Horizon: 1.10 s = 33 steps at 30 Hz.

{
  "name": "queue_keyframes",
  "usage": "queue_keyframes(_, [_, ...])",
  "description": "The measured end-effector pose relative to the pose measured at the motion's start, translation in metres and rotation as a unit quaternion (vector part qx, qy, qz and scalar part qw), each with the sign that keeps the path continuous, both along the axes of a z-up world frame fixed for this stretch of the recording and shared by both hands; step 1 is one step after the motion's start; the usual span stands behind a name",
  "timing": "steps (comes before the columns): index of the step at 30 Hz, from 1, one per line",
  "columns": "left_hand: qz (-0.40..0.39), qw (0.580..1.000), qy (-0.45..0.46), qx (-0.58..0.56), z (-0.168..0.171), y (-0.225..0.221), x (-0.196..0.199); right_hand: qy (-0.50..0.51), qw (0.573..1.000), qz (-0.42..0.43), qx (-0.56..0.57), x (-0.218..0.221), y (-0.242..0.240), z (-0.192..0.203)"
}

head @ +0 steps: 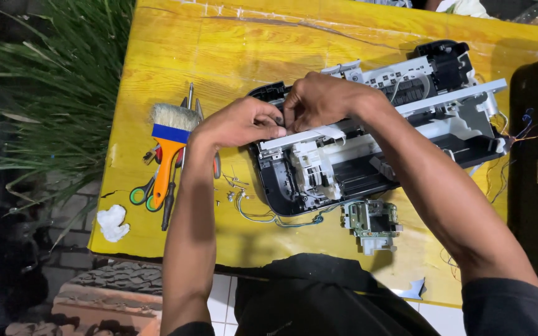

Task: The person cleans the interior of a disassembled printer using a brush and a cloth. They wipe various internal components and then brush away debris from the chassis and mechanisms.

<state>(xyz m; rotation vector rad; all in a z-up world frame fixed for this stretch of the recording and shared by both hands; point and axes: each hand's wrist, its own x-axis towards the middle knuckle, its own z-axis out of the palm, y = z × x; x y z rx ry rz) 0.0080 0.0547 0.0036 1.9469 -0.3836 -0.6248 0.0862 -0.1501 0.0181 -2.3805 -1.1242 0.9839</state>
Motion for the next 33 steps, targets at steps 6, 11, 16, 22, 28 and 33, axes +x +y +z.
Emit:
queue_keyframes(6, [0.001, 1.0, -0.018, 0.013, -0.009, -0.002, 0.004, 0.039, 0.999, 0.009, 0.006, 0.004, -0.008, 0.01])
queue_keyframes(11, [0.012, 1.0, -0.014, -0.01, 0.011, -0.005, -0.002, 0.027, 0.999, -0.008, 0.029, -0.003, -0.012, 0.038])
queue_keyframes(16, [0.015, 0.999, -0.047, -0.016, 0.024, -0.013, -0.016, 0.001, 0.997, -0.014, 0.07, -0.016, -0.016, 0.051])
queue_keyframes(22, [0.064, 0.984, -0.167, 0.01, 0.047, -0.019, -0.046, -0.06, 0.986, -0.019, 0.151, -0.035, -0.012, 0.067])
queue_keyframes(28, [0.122, 0.97, -0.204, -0.044, 0.026, -0.027, -0.068, -0.082, 0.978, 0.004, 0.19, -0.05, -0.027, 0.086])
queue_keyframes(33, [0.133, 0.951, -0.279, -0.02, 0.014, -0.038, -0.077, -0.04, 0.993, -0.047, 0.098, -0.067, -0.062, 0.091])
